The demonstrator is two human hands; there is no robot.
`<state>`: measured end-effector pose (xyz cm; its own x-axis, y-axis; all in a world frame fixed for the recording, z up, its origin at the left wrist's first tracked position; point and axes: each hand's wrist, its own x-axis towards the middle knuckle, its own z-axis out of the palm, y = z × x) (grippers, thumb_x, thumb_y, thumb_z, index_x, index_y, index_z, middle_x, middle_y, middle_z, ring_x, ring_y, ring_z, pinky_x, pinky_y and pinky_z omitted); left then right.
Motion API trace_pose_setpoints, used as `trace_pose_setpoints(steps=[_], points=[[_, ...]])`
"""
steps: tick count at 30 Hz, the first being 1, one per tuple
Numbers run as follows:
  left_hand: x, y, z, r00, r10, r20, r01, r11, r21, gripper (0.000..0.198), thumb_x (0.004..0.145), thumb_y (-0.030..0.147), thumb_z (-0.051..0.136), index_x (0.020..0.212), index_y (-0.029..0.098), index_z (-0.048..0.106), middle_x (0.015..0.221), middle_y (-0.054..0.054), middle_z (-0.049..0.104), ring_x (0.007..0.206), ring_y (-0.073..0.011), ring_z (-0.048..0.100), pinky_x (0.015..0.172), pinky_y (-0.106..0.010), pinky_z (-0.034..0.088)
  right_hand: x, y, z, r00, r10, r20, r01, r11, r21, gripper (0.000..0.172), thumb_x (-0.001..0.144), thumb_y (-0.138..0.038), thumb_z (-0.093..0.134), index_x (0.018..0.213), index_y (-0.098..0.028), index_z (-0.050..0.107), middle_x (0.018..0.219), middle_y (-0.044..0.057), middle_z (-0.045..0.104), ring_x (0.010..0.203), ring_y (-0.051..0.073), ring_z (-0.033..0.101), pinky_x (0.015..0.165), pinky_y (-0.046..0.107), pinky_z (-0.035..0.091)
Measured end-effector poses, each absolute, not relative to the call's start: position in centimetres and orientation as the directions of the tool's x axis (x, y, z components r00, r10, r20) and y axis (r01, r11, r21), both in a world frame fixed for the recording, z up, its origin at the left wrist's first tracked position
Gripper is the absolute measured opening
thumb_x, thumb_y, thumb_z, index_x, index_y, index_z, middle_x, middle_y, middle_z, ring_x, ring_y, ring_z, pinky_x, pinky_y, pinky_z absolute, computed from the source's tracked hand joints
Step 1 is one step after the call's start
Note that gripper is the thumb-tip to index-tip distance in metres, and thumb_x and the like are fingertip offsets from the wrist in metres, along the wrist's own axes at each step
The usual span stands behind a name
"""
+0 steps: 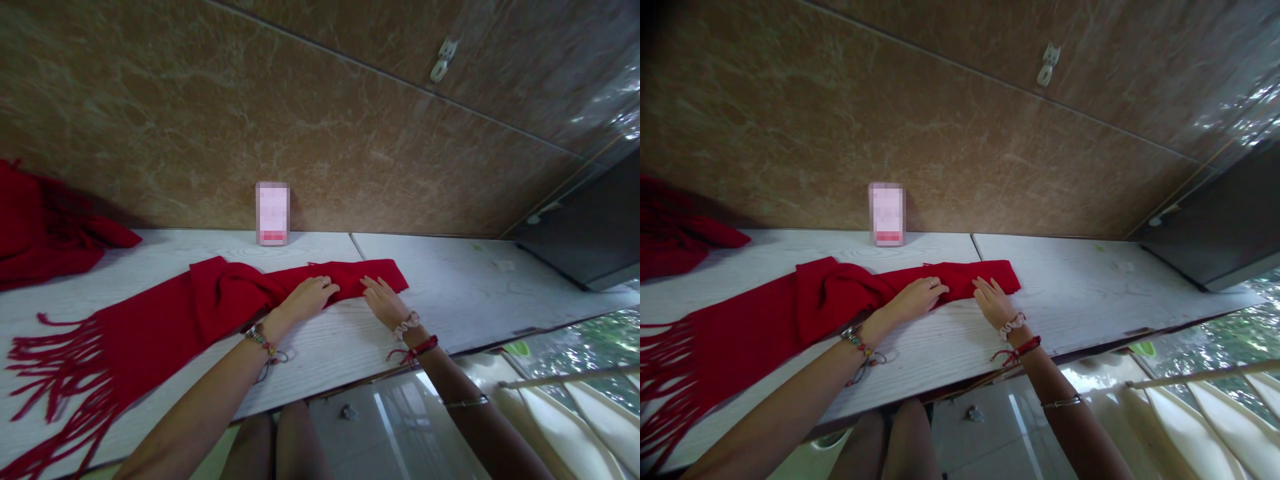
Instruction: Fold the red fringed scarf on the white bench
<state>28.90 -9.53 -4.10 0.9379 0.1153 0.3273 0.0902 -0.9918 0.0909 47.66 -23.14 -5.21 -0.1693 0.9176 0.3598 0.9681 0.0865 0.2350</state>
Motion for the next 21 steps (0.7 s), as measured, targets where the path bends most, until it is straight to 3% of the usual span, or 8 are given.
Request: trace_pose_setpoints(steps=[4,7,10,13,18,21], points=[[29.0,-9.8,-3.7,0.925,0.033,0.378,-0.022,-0.99,0.139,0.016,0.083,0.021,0.046,0.091,0.017,0.059,0.089,-0.006,0.058,0.082,-0.0168,0.054,0.075,-0.03,0.044,47.6,-23.0,-3.4,-0.002,0.922,0.387,0.999,-0.02,0.051,0.025,0.086,-0.026,0.037,0.088,-0.017,0.06,0.108,0.012,0.062,0.104,0.021,0.055,0.09,0.04,0.044],[29.4,-9.7,-3.6,0.864,0.136,0.484,0.029,-0.975,0.221,0.02,0.085,0.02,0.04,0.093,0.016,0.058,0.094,-0.007,0.058,0.088,-0.0172,0.053,0.081,-0.031,0.042,46.2,-21.2,-2.1,0.167,0.916,0.364,0.986,-0.161,-0.049,0.036,0.087,-0.029,0.034,0.114,-0.012,0.051,0.12,0.014,0.054,0.115,0.021,0.046,0.095,0.041,0.038],[30.0,-9.4,-4.2,0.83,0.274,0.486,0.165,-0.953,0.255,0.03,0.086,0.023,0.037,0.111,0.013,0.051,0.115,-0.011,0.052,0.108,-0.0213,0.045,0.092,-0.038,0.036,44.6,-19.1,-1.7,0.227,0.954,0.195,0.974,-0.225,-0.034,0.046,0.088,-0.032,0.033,0.131,-0.016,0.035,0.136,0.011,0.038,0.126,0.024,0.03,0.098,0.05,0.031],[30.3,-9.3,-5.2,0.887,0.311,0.343,0.255,-0.946,0.198,0.046,0.087,0.035,0.037,0.128,0.014,0.037,0.136,-0.012,0.036,0.124,-0.0278,0.03,0.1,-0.046,0.026,44.1,-18.2,-2.3,0.212,0.976,0.05,0.977,-0.213,0.017,0.045,0.089,-0.035,0.028,0.133,-0.025,0.031,0.141,0.005,0.03,0.129,0.024,0.024,0.098,0.055,0.026],[29.9,-9.7,-5.7,0.893,0.399,0.207,0.374,-0.915,0.152,0.056,0.087,0.048,0.032,0.135,0.019,0.028,0.142,-0.008,0.026,0.127,-0.0309,0.025,0.101,-0.046,0.023,48.6,-19.8,-3.6,0.303,0.952,0.049,0.947,-0.306,0.095,0.045,0.089,-0.033,0.024,0.133,-0.027,0.031,0.141,0.003,0.029,0.129,0.023,0.023,0.099,0.054,0.023],[29.6,-10.1,-5.4,0.882,0.429,0.193,0.403,-0.901,0.163,0.056,0.086,0.048,0.032,0.135,0.02,0.028,0.141,-0.01,0.026,0.127,-0.0331,0.023,0.1,-0.049,0.024,53.0,-21.2,-3.8,0.445,0.895,0.035,0.89,-0.447,0.093,0.045,0.089,-0.031,0.023,0.132,-0.028,0.034,0.139,0.005,0.033,0.125,0.026,0.031,0.093,0.058,0.03]])
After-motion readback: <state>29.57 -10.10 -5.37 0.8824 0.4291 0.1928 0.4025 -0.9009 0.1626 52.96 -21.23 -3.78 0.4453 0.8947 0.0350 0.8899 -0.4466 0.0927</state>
